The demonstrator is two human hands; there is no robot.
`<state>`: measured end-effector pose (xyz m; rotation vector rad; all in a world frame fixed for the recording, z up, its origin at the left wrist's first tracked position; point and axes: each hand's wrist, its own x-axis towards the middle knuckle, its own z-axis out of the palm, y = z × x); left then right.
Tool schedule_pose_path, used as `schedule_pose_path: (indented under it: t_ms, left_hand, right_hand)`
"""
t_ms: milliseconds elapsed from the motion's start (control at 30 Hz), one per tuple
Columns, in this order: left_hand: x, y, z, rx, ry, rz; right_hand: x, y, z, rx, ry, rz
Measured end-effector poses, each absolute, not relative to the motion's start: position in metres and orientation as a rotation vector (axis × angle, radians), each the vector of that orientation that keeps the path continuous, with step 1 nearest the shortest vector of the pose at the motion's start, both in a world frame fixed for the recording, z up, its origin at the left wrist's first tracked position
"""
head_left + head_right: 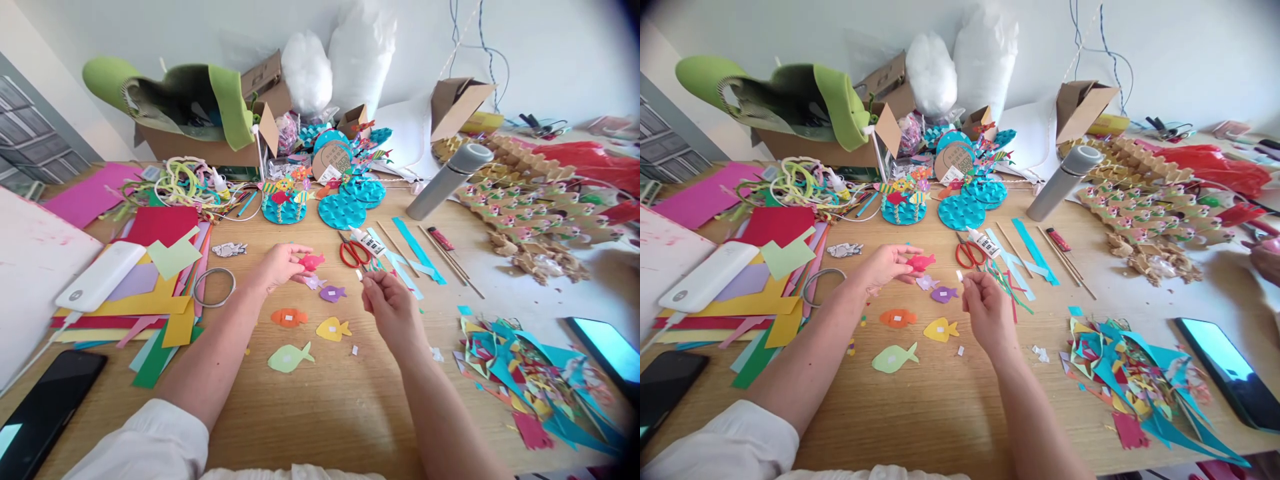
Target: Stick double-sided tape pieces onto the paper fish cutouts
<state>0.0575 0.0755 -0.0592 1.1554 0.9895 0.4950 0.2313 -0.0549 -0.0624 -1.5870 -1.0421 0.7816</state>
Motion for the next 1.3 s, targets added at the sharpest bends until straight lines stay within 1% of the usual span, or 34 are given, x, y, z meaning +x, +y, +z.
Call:
schedule_pose_path:
  t_ms: [200, 367, 433, 533, 633, 733, 833, 1000, 1067, 1200, 1300]
  left_hand:
    - [0.037, 0.098, -0.068, 1.168, 1.134, 0.667]
    - [0.03, 0.105, -0.072, 1.19, 1.191, 0.72]
    - [0.032, 0.104, -0.072, 1.205, 1.185, 0.709]
    - [0.037, 0.1, -0.072, 1.22, 1.154, 0.682]
    - [0.041, 0.094, -0.07, 1.212, 1.064, 0.633]
    - [0.044, 0.089, -0.067, 1.184, 0.916, 0.568]
    - [0.048, 0.083, -0.065, 1.187, 0.838, 0.509]
    - [0.051, 0.08, -0.064, 1.192, 0.814, 0.444]
    - [0.047, 0.084, -0.063, 1.169, 0.875, 0.534]
    - [0.03, 0.1, -0.059, 1.129, 1.082, 0.874]
    - [0.019, 0.107, -0.054, 1.095, 1.151, 1.001]
  right_hand:
    - [0.275, -0.096, -0.067, -1.83, -1.225, 0.914]
    - [0.289, -0.114, -0.074, -1.946, -1.409, 1.059]
    - [0.289, -0.113, -0.073, -1.94, -1.46, 1.012]
    - [0.286, -0.104, -0.071, -1.923, -1.499, 0.847]
    - [0.279, -0.087, -0.072, -1.885, -1.505, 0.711]
    - [0.268, -0.06, -0.073, -1.807, -1.465, 0.697]
    - [0.256, -0.024, -0.072, -1.787, -1.446, 0.726]
    - [0.238, 0.029, -0.077, -1.677, -1.535, 0.914]
    - [0.236, 0.046, -0.081, -1.694, -1.557, 0.899]
    - [0.24, 0.078, -0.091, -1.814, -1.531, 0.759]
    - [0.244, 0.099, -0.098, -1.913, -1.522, 0.668]
